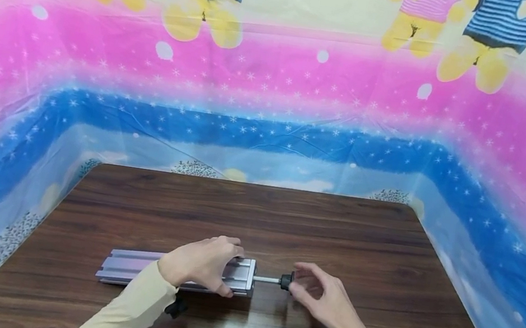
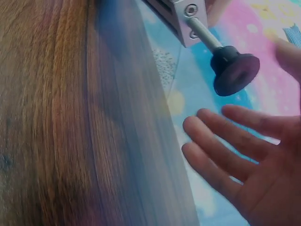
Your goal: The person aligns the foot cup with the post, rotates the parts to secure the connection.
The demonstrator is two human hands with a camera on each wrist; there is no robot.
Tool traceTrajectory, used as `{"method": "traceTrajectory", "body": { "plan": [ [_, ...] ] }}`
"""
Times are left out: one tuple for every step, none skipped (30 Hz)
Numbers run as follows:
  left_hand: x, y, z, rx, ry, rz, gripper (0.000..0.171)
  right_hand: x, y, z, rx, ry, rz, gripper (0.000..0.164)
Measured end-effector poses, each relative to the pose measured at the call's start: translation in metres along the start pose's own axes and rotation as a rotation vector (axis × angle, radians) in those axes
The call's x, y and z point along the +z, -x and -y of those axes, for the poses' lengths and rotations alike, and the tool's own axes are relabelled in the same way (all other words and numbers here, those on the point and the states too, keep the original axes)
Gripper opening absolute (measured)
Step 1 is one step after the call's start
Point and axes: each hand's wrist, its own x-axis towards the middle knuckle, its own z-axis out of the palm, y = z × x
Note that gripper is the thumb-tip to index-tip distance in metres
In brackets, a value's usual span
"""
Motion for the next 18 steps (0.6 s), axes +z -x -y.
{"method": "traceTrajectory", "body": {
  "plan": [
    [0.0000, 0.0000, 0.0000, -0.001, 0.003, 0.001, 0.059, -0.0002, 0.0013, -0.0001, -0.016, -0.015, 0.003, 0.039],
    [0.0000, 0.0000, 0.0000, -0.002, 0.007, 0.002, 0.059, -0.0001, 0.0021, -0.0003, -0.037, -0.020, -0.001, 0.044],
    [-0.0002, 0.0000, 0.0000, -0.004, 0.010, 0.003, 0.060, 0.0002, 0.0025, -0.0004, -0.065, -0.012, -0.005, 0.048],
    [-0.0004, 0.0000, 0.0001, -0.005, 0.014, 0.002, 0.060, 0.0004, 0.0025, -0.0002, -0.089, -0.011, -0.008, 0.050],
    [-0.0005, -0.0001, 0.0003, -0.005, 0.016, 0.002, 0.060, 0.0009, 0.0022, -0.0002, -0.111, -0.010, -0.013, 0.050],
    [-0.0005, -0.0002, 0.0005, -0.006, 0.017, 0.001, 0.060, 0.0014, 0.0016, -0.0003, -0.126, -0.007, -0.020, 0.050],
    [-0.0004, -0.0002, 0.0008, -0.007, 0.020, -0.001, 0.060, 0.0020, 0.0010, -0.0004, -0.134, -0.003, -0.027, 0.049],
    [-0.0005, -0.0001, 0.0008, -0.007, 0.021, -0.001, 0.059, 0.0024, 0.0003, -0.0003, -0.137, 0.000, -0.033, 0.047],
    [-0.0006, -0.0001, 0.0007, -0.007, 0.022, -0.002, 0.059, 0.0026, -0.0005, -0.0004, -0.135, 0.005, -0.038, 0.045],
    [-0.0005, 0.0000, 0.0007, -0.006, 0.022, -0.003, 0.059, 0.0026, -0.0010, -0.0005, -0.128, 0.007, -0.039, 0.044],
    [-0.0005, 0.0001, 0.0006, -0.006, 0.022, -0.003, 0.058, 0.0025, -0.0015, -0.0004, -0.117, 0.014, -0.039, 0.042],
    [-0.0005, 0.0001, 0.0005, -0.007, 0.023, -0.002, 0.058, 0.0021, -0.0019, -0.0003, -0.109, 0.022, -0.035, 0.040],
    [-0.0005, 0.0001, 0.0003, -0.006, 0.024, -0.001, 0.058, 0.0017, -0.0023, -0.0002, -0.099, 0.031, -0.030, 0.038],
    [-0.0007, 0.0001, 0.0001, -0.007, 0.024, 0.001, 0.058, 0.0012, -0.0026, 0.0002, -0.084, 0.034, -0.026, 0.037],
    [-0.0009, 0.0001, -0.0001, -0.008, 0.025, 0.002, 0.058, 0.0007, -0.0029, 0.0006, -0.071, 0.039, -0.023, 0.035],
    [-0.0010, 0.0000, -0.0002, -0.009, 0.024, 0.004, 0.058, 0.0003, -0.0031, 0.0011, -0.057, 0.042, -0.019, 0.033],
    [-0.0012, -0.0001, -0.0003, -0.010, 0.025, 0.006, 0.059, -0.0001, -0.0034, 0.0014, -0.047, 0.047, -0.015, 0.031],
    [-0.0013, -0.0002, -0.0005, -0.010, 0.024, 0.007, 0.059, -0.0003, -0.0036, 0.0015, -0.037, 0.049, -0.010, 0.030]
  ]
}}
